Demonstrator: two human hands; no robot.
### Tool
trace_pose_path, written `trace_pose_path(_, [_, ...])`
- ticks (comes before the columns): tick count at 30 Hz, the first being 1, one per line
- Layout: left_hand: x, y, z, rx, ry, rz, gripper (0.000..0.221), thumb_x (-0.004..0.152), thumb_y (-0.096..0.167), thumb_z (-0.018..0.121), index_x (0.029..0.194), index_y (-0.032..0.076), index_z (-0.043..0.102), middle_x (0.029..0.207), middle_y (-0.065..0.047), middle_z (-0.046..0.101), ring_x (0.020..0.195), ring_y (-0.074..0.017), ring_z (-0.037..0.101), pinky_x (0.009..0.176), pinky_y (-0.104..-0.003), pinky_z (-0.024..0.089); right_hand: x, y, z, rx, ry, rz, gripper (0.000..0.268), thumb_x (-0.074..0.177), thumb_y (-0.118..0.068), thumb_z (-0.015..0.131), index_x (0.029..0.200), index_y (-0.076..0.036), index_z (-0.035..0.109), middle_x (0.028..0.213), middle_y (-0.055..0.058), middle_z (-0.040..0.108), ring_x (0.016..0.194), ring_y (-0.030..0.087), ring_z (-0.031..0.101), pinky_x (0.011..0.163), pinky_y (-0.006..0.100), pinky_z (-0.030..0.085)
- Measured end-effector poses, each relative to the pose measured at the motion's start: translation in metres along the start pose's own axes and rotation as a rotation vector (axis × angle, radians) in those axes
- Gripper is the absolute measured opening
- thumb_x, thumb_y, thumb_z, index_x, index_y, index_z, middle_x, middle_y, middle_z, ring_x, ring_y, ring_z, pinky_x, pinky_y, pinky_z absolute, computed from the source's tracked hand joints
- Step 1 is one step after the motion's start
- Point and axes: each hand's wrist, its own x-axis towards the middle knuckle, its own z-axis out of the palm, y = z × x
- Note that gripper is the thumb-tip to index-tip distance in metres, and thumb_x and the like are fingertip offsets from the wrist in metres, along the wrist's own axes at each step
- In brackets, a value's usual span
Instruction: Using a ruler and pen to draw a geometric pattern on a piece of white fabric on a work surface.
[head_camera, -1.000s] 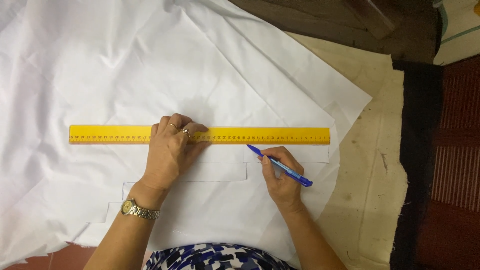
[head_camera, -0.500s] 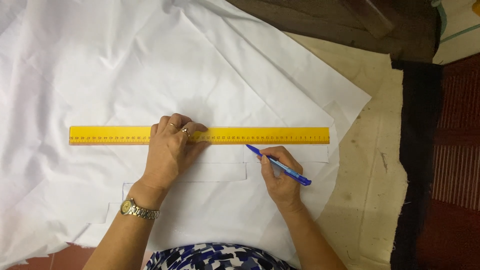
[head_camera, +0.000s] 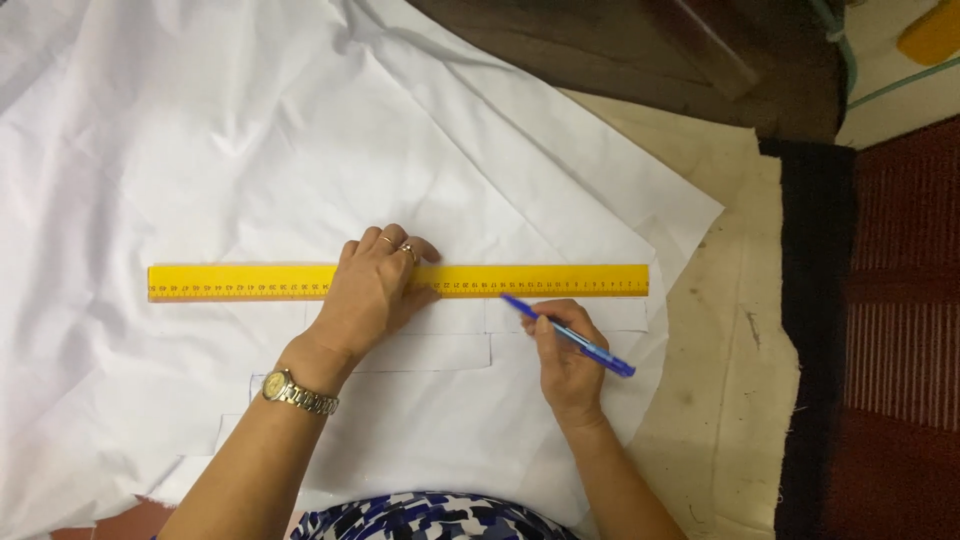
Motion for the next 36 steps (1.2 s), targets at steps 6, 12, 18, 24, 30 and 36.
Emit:
trace_pose_path(6, [-0.022,0.017,-0.015,-0.121,-0.019,0.001,0.018,0.082,0.021,0.072,0.098,0.015,0.069,0.092,-0.007,0.060,0.091,-0.0294,0.064,0.079,-0.041,0.054,0.002,0.004,-0.023,-0.168,0.137,-0.179,0.024,0.099,-0.006,0.045,0.116,-0.002,0.062,0.108,0.012,0.068,0.111,0.027,0.062,0.102,0.045,0.042])
trace_pose_path(12, [-0.076,0.053,-0.033,-0.332,-0.011,0.053,0.021,0.088,0.035,0.064,0.081,0.016,0.067,0.074,-0.004,0.063,0.072,-0.0300,0.069,0.064,-0.040,0.057,0.018,-0.014,-0.068,-0.561,0.029,-0.397,0.019,0.097,-0.006,0.057,0.115,-0.004,0.064,0.115,0.012,0.066,0.120,0.033,0.055,0.115,0.054,0.012])
trace_pose_path(18, [-0.106,0.107,-0.012,-0.451,-0.149,-0.160,0.024,0.090,0.041,0.056,0.083,0.018,0.058,0.073,-0.001,0.070,0.067,-0.0247,0.066,0.063,-0.037,0.047,0.027,-0.010,-0.059,-0.784,-0.142,-0.536,0.010,0.087,-0.014,0.074,0.085,-0.006,0.068,0.081,0.005,0.072,0.070,0.019,0.064,0.066,0.035,0.033])
trace_pose_path(24, [-0.116,0.144,0.032,-0.458,0.100,-0.179,0.048,0.092,0.035,0.055,0.135,0.017,0.050,0.103,-0.010,0.073,0.077,-0.0297,0.070,0.062,-0.041,0.053,0.051,-0.029,-0.058,-0.434,-0.306,-0.539,0.013,0.090,-0.005,0.067,0.102,-0.003,0.069,0.089,0.009,0.067,0.084,0.024,0.062,0.086,0.035,0.047])
trace_pose_path(30, [-0.113,0.141,0.061,-0.314,0.305,-0.630,0.052,0.095,0.035,0.049,0.145,0.023,0.042,0.064,0.002,0.058,0.055,-0.0182,0.056,0.045,-0.036,0.042,0.065,-0.051,-0.079,-0.257,-0.138,0.006,0.039,0.101,-0.034,0.042,0.117,-0.004,0.060,0.092,0.004,0.072,0.104,0.015,0.064,0.085,0.028,0.048])
trace_pose_path(36, [-0.102,0.154,0.078,-0.348,0.354,-0.763,0.052,0.093,0.033,0.051,0.144,0.025,0.043,0.082,0.004,0.066,0.065,-0.0161,0.060,0.047,-0.036,0.045,0.065,-0.017,-0.080,-0.099,-0.184,0.026,0.028,0.101,-0.020,0.048,0.102,0.000,0.067,0.094,0.004,0.061,0.071,0.009,0.051,0.065,0.022,0.044])
